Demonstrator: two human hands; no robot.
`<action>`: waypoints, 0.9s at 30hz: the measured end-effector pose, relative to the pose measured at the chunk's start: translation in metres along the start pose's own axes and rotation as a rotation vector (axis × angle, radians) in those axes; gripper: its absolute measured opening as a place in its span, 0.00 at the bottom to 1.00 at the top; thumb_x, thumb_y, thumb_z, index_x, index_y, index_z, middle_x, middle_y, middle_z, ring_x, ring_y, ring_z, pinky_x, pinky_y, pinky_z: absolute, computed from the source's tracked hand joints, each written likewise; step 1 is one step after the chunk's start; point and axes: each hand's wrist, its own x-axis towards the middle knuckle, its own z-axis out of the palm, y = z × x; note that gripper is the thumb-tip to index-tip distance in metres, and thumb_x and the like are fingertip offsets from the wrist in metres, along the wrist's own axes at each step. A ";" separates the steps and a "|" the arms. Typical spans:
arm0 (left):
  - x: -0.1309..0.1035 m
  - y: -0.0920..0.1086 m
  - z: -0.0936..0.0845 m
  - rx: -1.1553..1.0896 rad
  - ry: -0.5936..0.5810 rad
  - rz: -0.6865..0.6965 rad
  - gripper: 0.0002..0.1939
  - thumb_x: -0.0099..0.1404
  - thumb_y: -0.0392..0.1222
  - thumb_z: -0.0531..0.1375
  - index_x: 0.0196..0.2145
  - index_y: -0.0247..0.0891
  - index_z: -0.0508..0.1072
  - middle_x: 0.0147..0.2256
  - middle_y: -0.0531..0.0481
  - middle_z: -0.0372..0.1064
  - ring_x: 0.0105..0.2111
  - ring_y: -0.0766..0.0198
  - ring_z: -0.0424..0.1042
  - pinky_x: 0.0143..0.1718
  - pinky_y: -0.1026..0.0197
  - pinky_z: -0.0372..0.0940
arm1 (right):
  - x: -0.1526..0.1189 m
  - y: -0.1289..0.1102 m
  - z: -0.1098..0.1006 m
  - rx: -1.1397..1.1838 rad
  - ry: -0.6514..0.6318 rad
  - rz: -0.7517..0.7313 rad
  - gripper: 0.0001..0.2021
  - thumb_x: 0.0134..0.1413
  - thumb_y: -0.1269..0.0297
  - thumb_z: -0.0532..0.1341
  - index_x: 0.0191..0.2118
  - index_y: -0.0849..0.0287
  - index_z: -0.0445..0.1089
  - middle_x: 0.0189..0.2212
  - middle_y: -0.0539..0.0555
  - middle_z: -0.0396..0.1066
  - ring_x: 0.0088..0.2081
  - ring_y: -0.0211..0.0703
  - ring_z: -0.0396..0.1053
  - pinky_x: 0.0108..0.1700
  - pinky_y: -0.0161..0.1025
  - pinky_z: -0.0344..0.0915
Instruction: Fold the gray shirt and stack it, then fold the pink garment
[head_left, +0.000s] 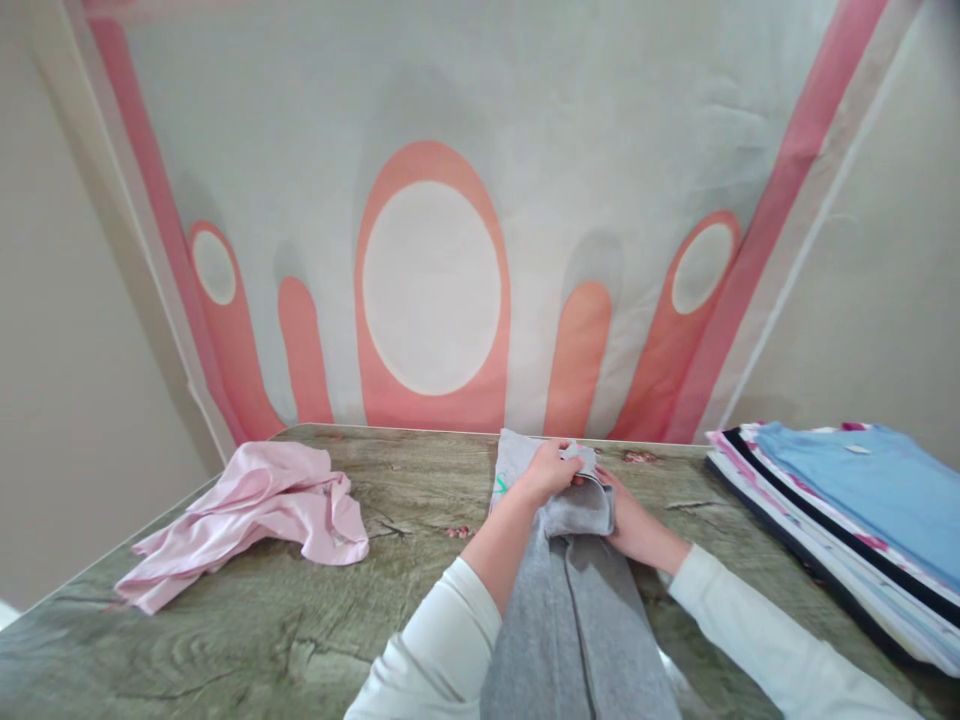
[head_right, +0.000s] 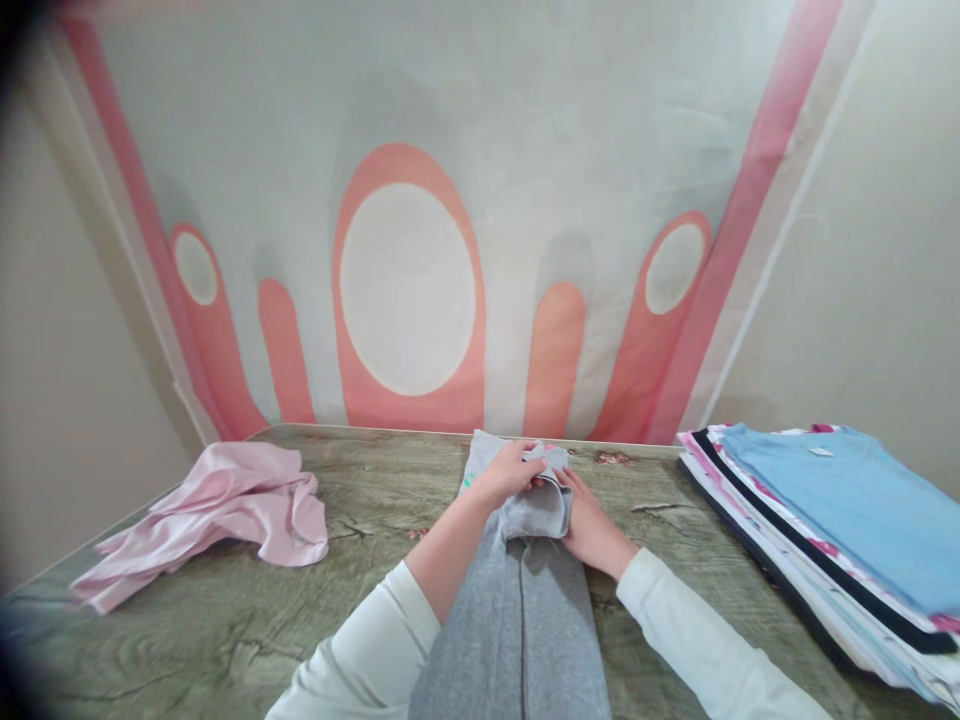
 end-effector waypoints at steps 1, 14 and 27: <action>-0.001 -0.001 0.002 0.016 -0.015 0.006 0.22 0.60 0.38 0.56 0.52 0.31 0.61 0.28 0.47 0.72 0.25 0.65 0.71 0.20 0.70 0.59 | 0.000 0.006 -0.006 -0.002 0.032 0.059 0.17 0.44 0.69 0.57 0.43 0.57 0.71 0.45 0.57 0.70 0.51 0.52 0.62 0.56 0.53 0.53; 0.018 -0.026 -0.057 0.399 0.188 0.146 0.15 0.60 0.31 0.52 0.43 0.36 0.72 0.46 0.45 0.70 0.49 0.59 0.65 0.52 0.58 0.57 | 0.007 0.031 0.001 0.259 0.214 0.390 0.21 0.48 0.62 0.59 0.48 0.63 0.58 0.38 0.60 0.73 0.36 0.45 0.72 0.38 0.42 0.68; 0.023 -0.084 -0.103 0.640 0.422 0.262 0.18 0.63 0.30 0.49 0.48 0.37 0.69 0.50 0.46 0.65 0.52 0.63 0.62 0.55 0.61 0.53 | 0.005 0.045 0.006 0.079 0.287 0.337 0.19 0.52 0.63 0.54 0.51 0.62 0.58 0.37 0.59 0.73 0.37 0.45 0.72 0.39 0.41 0.66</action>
